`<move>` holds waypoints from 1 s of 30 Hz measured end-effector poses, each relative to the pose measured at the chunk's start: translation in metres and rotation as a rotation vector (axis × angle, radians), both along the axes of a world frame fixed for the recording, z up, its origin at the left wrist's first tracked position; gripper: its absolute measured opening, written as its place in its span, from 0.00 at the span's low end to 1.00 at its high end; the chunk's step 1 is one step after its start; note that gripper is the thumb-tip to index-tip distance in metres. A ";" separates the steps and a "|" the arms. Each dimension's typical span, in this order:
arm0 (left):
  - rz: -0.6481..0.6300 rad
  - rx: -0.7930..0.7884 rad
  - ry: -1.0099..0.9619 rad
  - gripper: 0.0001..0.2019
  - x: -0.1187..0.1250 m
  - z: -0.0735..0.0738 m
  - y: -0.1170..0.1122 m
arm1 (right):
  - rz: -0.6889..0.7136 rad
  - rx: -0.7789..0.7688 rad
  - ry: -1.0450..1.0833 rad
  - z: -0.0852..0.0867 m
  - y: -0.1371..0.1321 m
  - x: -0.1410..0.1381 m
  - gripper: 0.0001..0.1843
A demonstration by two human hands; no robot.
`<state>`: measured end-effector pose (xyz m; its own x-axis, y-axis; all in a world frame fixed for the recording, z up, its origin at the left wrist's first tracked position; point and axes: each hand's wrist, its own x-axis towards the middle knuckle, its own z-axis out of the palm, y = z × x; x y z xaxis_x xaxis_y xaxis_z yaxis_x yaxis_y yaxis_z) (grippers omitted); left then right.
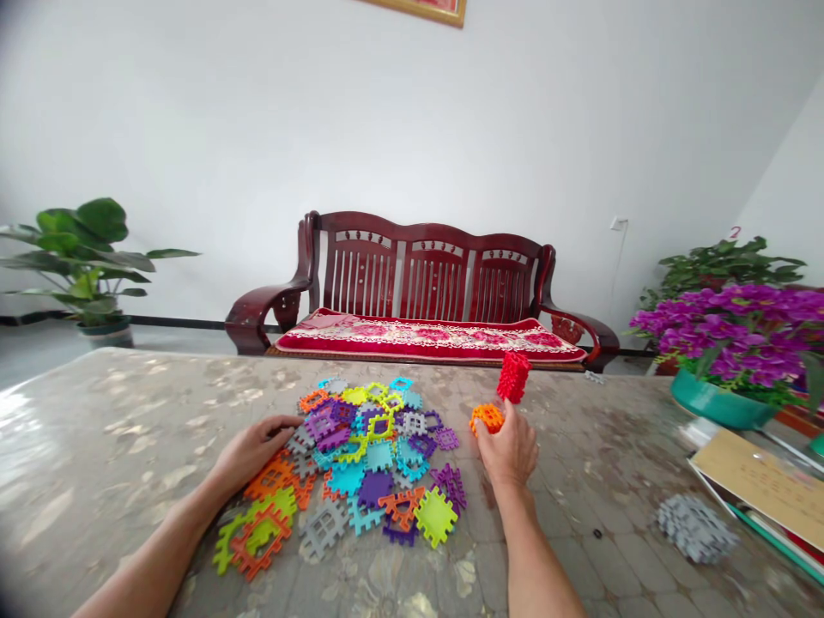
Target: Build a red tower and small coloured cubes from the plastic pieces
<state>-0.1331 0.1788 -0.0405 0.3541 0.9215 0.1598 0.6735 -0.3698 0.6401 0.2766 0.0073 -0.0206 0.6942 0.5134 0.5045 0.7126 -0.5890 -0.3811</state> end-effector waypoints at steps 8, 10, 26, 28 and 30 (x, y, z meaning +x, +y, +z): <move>-0.007 -0.011 0.003 0.18 -0.001 -0.002 0.001 | 0.003 -0.075 0.117 0.001 0.002 -0.004 0.40; -0.005 -0.017 0.001 0.18 -0.001 -0.002 0.001 | 0.001 -0.086 0.146 -0.002 0.002 -0.004 0.41; 0.001 -0.016 -0.011 0.18 0.000 0.001 -0.003 | 0.030 -0.168 0.091 -0.009 0.005 0.001 0.44; -0.003 -0.015 -0.008 0.18 0.001 0.004 -0.004 | 0.032 -0.162 0.087 -0.011 0.005 0.001 0.44; -0.010 -0.004 -0.008 0.17 0.002 0.006 -0.006 | 0.035 -0.151 0.084 -0.011 0.004 0.001 0.44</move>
<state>-0.1315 0.1730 -0.0346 0.3617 0.9186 0.1589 0.6647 -0.3736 0.6470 0.2776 0.0112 -0.0318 0.7107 0.6037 0.3611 0.7033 -0.6194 -0.3489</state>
